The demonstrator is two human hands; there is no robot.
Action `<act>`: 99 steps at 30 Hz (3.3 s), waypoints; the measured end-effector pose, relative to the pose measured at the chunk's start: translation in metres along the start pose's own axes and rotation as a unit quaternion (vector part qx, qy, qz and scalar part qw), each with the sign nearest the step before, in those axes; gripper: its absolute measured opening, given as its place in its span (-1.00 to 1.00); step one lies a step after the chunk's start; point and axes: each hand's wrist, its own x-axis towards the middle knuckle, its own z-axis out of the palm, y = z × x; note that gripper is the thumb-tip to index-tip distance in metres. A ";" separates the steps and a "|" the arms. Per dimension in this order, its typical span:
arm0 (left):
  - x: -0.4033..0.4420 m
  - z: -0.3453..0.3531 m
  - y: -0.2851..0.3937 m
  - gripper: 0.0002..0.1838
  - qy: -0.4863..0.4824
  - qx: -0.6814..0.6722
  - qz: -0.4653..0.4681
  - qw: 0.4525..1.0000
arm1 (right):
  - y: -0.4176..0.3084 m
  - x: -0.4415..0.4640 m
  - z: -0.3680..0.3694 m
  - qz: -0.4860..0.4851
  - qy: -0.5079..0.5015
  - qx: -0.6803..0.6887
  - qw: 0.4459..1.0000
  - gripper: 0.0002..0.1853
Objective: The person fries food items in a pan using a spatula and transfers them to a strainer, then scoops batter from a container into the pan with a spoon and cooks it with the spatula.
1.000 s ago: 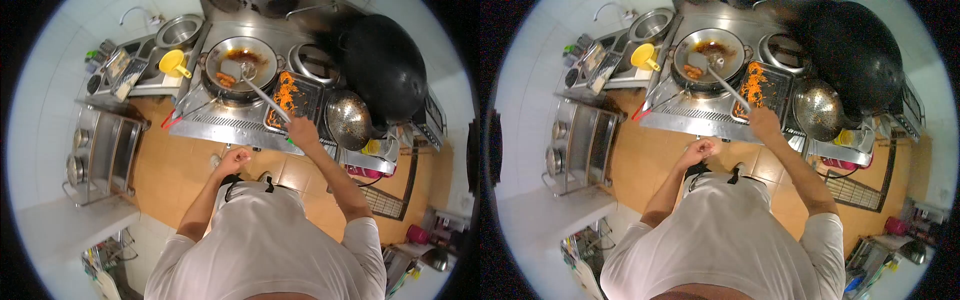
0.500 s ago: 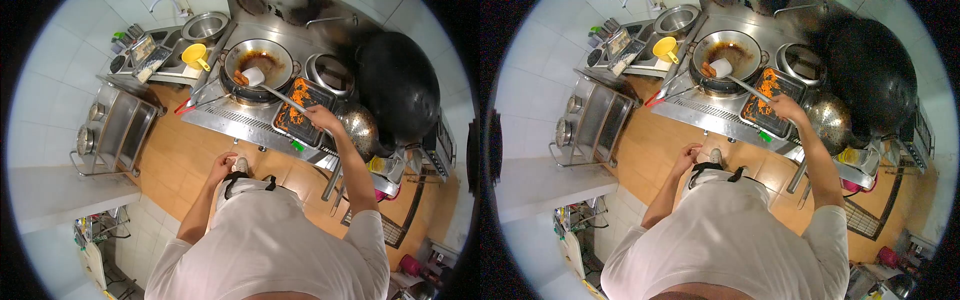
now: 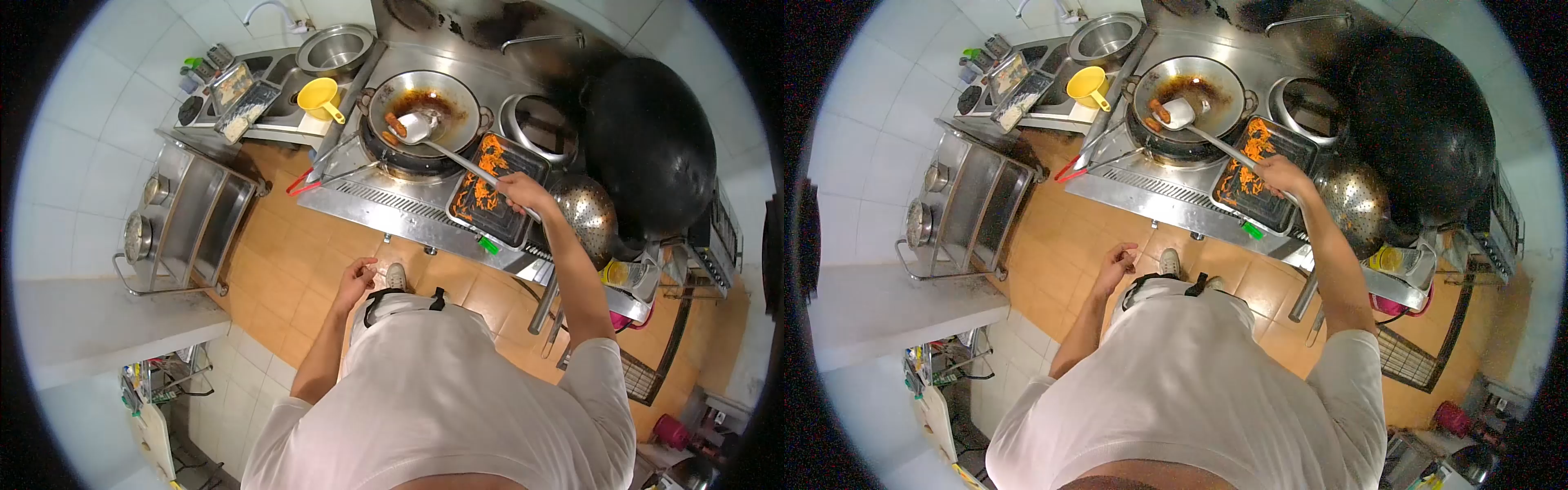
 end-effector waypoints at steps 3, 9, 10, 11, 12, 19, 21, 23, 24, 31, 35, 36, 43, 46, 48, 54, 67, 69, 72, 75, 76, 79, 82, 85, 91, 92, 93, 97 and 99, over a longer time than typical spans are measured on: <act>0.002 -0.005 -0.009 -0.73 0.014 -0.027 0.003 1.000 | -0.001 -0.002 -0.001 -0.011 0.019 -0.025 0.999 -0.68; -0.008 -0.013 -0.014 -0.77 0.046 -0.055 0.001 0.997 | -0.007 -0.007 -0.037 0.012 0.022 -0.106 0.994 -0.67; -0.010 -0.015 -0.016 -0.77 0.048 -0.050 0.002 0.998 | -0.012 -0.008 -0.042 0.022 0.019 -0.099 0.995 -0.68; -0.008 -0.018 -0.018 -0.78 0.052 -0.048 0.006 0.997 | -0.020 -0.008 -0.050 0.022 0.020 -0.104 0.994 -0.68; -0.010 -0.020 -0.017 -0.78 0.056 -0.052 0.007 0.997 | -0.024 -0.010 -0.058 0.025 0.019 -0.107 0.994 -0.68; -0.023 -0.034 -0.027 -0.74 0.072 -0.050 -0.012 0.996 | -0.053 -0.027 -0.116 0.063 0.017 -0.169 0.983 -0.69; -0.022 -0.037 -0.032 -0.74 0.077 -0.049 -0.016 0.996 | -0.063 -0.026 -0.125 0.068 -0.002 -0.226 0.972 -0.69; -0.020 -0.039 -0.039 -0.74 0.080 -0.053 -0.017 0.995 | -0.074 -0.024 -0.129 0.075 -0.016 -0.287 0.955 -0.69; -0.019 -0.040 -0.041 -0.74 0.079 -0.059 -0.017 0.995 | -0.076 -0.019 -0.130 0.078 -0.027 -0.293 0.952 -0.69; -0.016 -0.044 -0.040 -0.76 0.093 -0.089 -0.019 0.991 | -0.078 0.015 -0.108 0.097 -0.028 -0.251 0.963 -0.69; -0.019 -0.048 -0.039 -0.77 0.118 -0.081 -0.026 0.989 | -0.049 0.040 -0.076 0.058 0.012 -0.180 0.982 -0.67; -0.021 -0.049 -0.037 -0.78 0.122 -0.083 -0.029 0.989 | -0.041 0.047 -0.071 0.046 0.000 -0.184 0.982 -0.66; -0.032 -0.064 -0.051 -0.78 0.130 -0.076 -0.041 0.988 | -0.010 0.069 -0.030 0.015 0.006 -0.091 0.996 -0.67; -0.032 -0.070 -0.051 -0.75 0.121 -0.068 -0.045 0.989 | -0.001 0.072 -0.017 0.001 0.026 -0.051 0.998 -0.69; -0.031 -0.072 -0.049 -0.75 0.122 -0.069 -0.043 0.989 | 0.002 0.072 -0.012 0.007 0.026 -0.057 0.998 -0.66; -0.034 -0.072 -0.041 -0.75 0.132 -0.071 -0.043 0.988 | 0.012 0.061 -0.011 0.030 0.051 -0.050 0.997 -0.62; -0.036 -0.058 -0.038 -0.81 0.151 -0.076 -0.042 0.985 | 0.008 0.076 -0.005 0.032 0.076 -0.080 0.993 -0.62; -0.037 -0.064 -0.042 -0.80 0.165 -0.076 -0.032 0.983 | 0.007 0.079 -0.008 0.033 0.066 -0.071 0.995 -0.63; -0.043 -0.070 -0.045 -0.79 0.192 -0.072 -0.024 0.979 | 0.011 0.076 -0.007 0.025 0.068 -0.066 0.995 -0.62; -0.047 -0.079 -0.055 -0.78 0.227 -0.064 -0.032 0.971 | 0.007 0.053 -0.004 0.029 0.093 -0.063 0.993 -0.60; -0.050 -0.082 -0.064 -0.78 0.239 -0.060 -0.040 0.968 | 0.009 0.048 -0.005 0.030 0.082 -0.043 0.995 -0.59; -0.054 -0.087 -0.094 -0.78 0.265 -0.055 -0.103 0.957 | 0.012 0.041 -0.006 0.043 0.099 -0.090 0.990 -0.56; -0.061 -0.095 -0.123 -0.77 0.264 -0.033 -0.141 0.954 | 0.010 0.042 -0.004 0.035 0.171 -0.171 0.970 -0.53; -0.071 -0.105 -0.151 -0.77 0.276 -0.043 -0.179 0.943 | 0.018 0.051 -0.009 -0.040 0.175 -0.221 0.959 -0.51; -0.097 -0.114 -0.181 -0.86 0.295 -0.071 -0.242 0.921 | -0.001 0.054 -0.013 0.037 0.103 -0.122 0.986 -0.55; -0.100 -0.113 -0.181 -0.88 0.299 -0.078 -0.239 0.921 | 0.000 0.056 -0.013 0.040 0.106 -0.115 0.987 -0.55; -0.103 -0.113 -0.182 -0.89 0.302 -0.084 -0.237 0.919 | -0.004 0.054 -0.011 0.044 0.108 -0.107 0.987 -0.56; -0.110 -0.114 -0.191 -0.90 0.307 -0.105 -0.237 0.915 | -0.007 0.055 -0.011 0.050 0.110 -0.112 0.986 -0.57; -0.109 -0.113 -0.196 -0.90 0.309 -0.106 -0.238 0.915 | -0.007 0.057 -0.013 0.041 0.097 -0.107 0.989 -0.60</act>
